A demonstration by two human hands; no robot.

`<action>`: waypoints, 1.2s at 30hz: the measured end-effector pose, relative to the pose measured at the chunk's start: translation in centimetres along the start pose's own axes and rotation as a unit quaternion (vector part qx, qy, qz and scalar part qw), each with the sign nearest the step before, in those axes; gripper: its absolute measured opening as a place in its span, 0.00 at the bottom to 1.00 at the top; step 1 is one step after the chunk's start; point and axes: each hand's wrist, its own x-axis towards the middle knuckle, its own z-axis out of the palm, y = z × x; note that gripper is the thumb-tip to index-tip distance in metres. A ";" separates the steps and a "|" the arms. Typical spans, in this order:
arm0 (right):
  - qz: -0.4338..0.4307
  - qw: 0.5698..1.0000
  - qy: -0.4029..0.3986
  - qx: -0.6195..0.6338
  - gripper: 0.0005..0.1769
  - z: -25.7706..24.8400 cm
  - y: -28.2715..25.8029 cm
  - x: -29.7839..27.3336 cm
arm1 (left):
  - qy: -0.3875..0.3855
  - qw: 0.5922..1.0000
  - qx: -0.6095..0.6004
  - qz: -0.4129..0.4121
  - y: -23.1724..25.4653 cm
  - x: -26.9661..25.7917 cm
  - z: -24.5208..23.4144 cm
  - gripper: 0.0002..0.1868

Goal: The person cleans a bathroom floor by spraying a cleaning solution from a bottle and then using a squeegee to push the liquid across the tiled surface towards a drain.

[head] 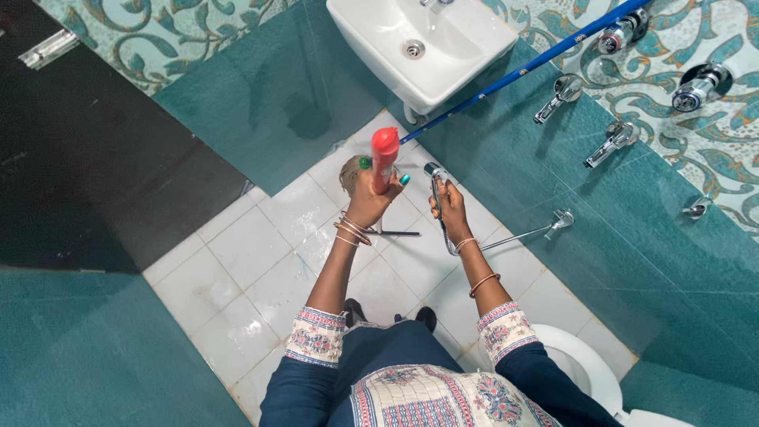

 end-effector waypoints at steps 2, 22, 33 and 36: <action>-0.008 1.000 0.012 0.013 0.25 0.4 -0.1 0.4 | -0.021 0.999 -0.029 -0.011 -0.4 0.6 0.0 0.17; 0.009 0.992 0.077 -0.100 0.19 6.7 1.0 -0.8 | -0.101 0.987 -0.098 0.072 -4.3 4.4 -1.4 0.07; 0.034 0.990 0.086 -0.106 0.19 8.0 1.1 -2.4 | -0.153 0.984 -0.068 0.058 -3.6 4.3 -2.8 0.09; 0.023 0.993 0.078 -0.087 0.19 8.1 2.1 -2.1 | -0.154 0.983 -0.098 0.034 -3.8 4.0 -3.3 0.14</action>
